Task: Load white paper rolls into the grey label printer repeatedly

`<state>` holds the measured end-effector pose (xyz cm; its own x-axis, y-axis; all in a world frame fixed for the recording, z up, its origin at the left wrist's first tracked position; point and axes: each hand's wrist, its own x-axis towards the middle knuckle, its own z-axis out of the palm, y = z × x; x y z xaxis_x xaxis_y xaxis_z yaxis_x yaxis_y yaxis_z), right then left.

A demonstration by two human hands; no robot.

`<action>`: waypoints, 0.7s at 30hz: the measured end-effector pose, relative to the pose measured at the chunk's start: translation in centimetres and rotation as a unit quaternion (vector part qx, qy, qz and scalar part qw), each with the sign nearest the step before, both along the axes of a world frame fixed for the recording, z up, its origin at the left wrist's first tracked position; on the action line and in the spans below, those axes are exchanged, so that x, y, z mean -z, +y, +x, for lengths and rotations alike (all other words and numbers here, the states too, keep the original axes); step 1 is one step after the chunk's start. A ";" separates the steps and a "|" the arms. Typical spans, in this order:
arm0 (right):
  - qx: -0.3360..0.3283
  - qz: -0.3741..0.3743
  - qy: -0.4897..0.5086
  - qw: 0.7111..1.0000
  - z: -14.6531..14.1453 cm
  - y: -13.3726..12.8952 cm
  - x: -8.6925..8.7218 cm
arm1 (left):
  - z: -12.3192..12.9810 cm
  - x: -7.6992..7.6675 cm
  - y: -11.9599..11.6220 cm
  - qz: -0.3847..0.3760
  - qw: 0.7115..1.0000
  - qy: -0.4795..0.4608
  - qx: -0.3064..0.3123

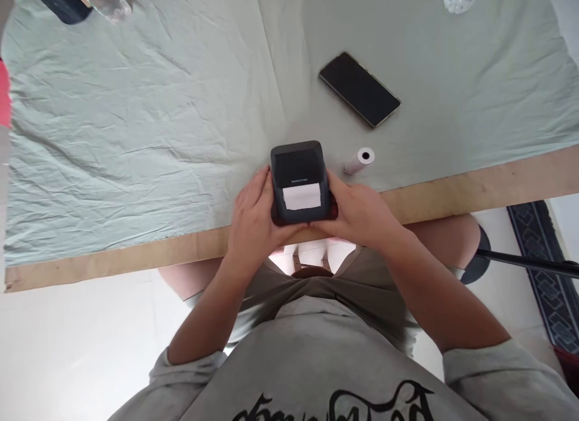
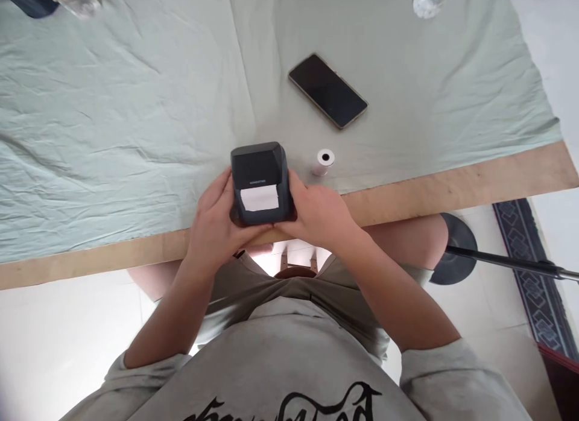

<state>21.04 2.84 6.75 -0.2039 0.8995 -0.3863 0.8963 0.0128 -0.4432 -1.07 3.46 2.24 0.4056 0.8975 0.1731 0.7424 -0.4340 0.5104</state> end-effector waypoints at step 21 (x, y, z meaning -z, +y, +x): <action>0.005 -0.054 0.024 0.998 0.2 0.9 0.5 | -0.2 1.2 -0.1 -0.047 0.998 0.032 -0.011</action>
